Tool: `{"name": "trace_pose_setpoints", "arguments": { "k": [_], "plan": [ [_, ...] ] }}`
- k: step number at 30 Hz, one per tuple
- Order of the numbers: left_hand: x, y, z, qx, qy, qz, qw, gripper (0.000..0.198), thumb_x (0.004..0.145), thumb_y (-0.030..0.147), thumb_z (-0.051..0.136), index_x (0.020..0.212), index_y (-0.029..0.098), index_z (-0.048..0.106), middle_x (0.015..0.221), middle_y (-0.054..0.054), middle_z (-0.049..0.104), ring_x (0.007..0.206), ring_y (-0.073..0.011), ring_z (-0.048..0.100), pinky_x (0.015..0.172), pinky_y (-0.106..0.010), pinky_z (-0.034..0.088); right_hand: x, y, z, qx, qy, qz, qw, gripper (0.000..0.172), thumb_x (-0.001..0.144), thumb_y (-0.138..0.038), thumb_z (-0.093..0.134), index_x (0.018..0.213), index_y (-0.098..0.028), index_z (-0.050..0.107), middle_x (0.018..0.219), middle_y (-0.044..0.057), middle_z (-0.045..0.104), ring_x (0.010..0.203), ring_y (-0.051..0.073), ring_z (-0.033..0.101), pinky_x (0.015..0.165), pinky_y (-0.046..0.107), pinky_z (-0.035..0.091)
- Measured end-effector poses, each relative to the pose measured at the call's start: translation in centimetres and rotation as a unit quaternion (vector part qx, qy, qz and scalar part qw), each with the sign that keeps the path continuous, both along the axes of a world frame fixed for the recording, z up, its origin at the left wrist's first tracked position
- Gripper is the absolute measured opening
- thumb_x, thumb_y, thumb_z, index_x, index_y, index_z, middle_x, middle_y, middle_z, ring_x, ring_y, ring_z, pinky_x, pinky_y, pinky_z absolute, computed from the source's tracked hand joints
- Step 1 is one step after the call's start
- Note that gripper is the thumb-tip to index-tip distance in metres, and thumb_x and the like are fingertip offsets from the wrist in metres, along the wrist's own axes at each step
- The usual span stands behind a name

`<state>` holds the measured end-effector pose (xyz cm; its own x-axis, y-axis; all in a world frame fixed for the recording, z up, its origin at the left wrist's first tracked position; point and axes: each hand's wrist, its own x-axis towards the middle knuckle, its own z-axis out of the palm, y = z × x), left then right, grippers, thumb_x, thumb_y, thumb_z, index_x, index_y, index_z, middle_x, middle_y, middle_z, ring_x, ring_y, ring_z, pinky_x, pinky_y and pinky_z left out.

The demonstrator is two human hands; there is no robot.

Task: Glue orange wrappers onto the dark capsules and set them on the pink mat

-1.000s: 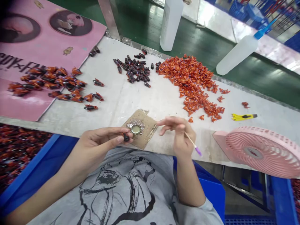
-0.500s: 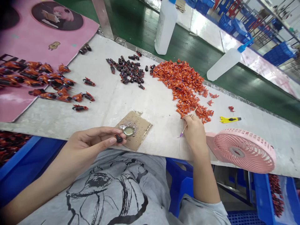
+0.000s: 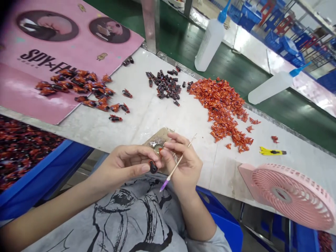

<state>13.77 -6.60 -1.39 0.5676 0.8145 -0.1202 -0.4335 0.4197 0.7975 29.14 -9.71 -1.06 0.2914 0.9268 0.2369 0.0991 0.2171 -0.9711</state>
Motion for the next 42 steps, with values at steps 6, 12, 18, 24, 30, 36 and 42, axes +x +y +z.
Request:
{"name": "trace_pose_setpoints", "arguments": {
  "k": [6,12,18,24,30,36,42],
  "plan": [
    [-1.3,0.4,-0.5,-0.017,-0.031,0.078,0.996,0.014,0.071,0.024,0.088,0.083,0.02,0.081,0.079,-0.003,0.08,0.074,-0.0149,0.075,0.072,-0.021,0.062,-1.0,0.2,0.5,-0.035,0.054,0.085,0.994,0.018,0.081,-0.022,0.079,0.096,-0.032,0.079,0.126,0.005,0.071,0.12,0.022,0.065,0.093,0.038,0.058],
    [-1.5,0.9,-0.2,-0.014,-0.03,0.081,0.996,0.015,0.069,0.026,0.089,0.081,0.019,0.081,0.076,-0.004,0.079,0.073,-0.0153,0.075,0.073,-0.022,0.062,-0.9,0.3,0.7,-0.035,0.045,0.126,0.99,0.019,0.085,-0.018,0.075,0.094,-0.033,0.079,0.102,0.001,0.08,0.101,0.019,0.073,0.094,0.041,0.058],
    [-1.1,0.5,0.3,-0.007,-0.034,0.089,0.995,0.012,0.074,0.027,0.086,0.083,0.021,0.081,0.08,-0.004,0.08,0.075,-0.0164,0.075,0.072,-0.025,0.063,-0.9,-0.1,0.3,0.032,-0.027,0.078,0.996,0.017,0.084,-0.022,0.077,0.1,-0.028,0.076,0.097,0.004,0.08,0.093,0.02,0.075,0.084,0.038,0.062],
    [-0.8,0.1,0.6,0.072,0.06,0.148,0.985,0.009,0.075,0.022,0.083,0.083,0.021,0.079,0.087,-0.005,0.078,0.083,-0.0179,0.074,0.075,-0.026,0.063,-0.9,-0.6,0.1,0.094,-0.102,0.038,0.99,0.024,0.085,-0.025,0.076,0.108,-0.03,0.072,0.098,0.004,0.079,0.093,0.021,0.074,0.082,0.04,0.063],
    [-0.9,-0.1,0.9,0.128,0.079,0.17,0.974,0.007,0.079,0.02,0.079,0.086,0.021,0.08,0.086,-0.006,0.075,0.081,-0.0167,0.072,0.071,-0.024,0.061,-1.2,-0.9,0.7,0.141,-0.232,0.021,0.962,0.026,0.085,-0.016,0.074,0.107,-0.03,0.073,0.104,0.005,0.078,0.091,0.021,0.075,0.073,0.037,0.065],
    [-1.1,-0.4,1.5,0.121,0.096,0.185,0.971,0.01,0.078,0.014,0.079,0.086,0.02,0.079,0.085,-0.005,0.078,0.08,-0.0165,0.074,0.071,-0.022,0.062,-1.7,-0.3,0.5,0.207,-0.26,0.011,0.943,0.031,0.084,-0.016,0.075,0.114,-0.025,0.072,0.095,0.006,0.076,0.083,0.02,0.074,0.066,0.035,0.064],
    [-1.9,0.0,1.4,0.238,0.154,0.189,0.94,0.015,0.079,0.015,0.077,0.09,0.024,0.08,0.081,-0.005,0.079,0.073,-0.0178,0.074,0.067,-0.024,0.061,-2.0,-0.4,1.2,0.204,-0.276,0.028,0.939,0.034,0.087,-0.012,0.071,0.12,-0.022,0.07,0.084,0.006,0.074,0.075,0.02,0.071,0.06,0.035,0.061]
  ]
}}
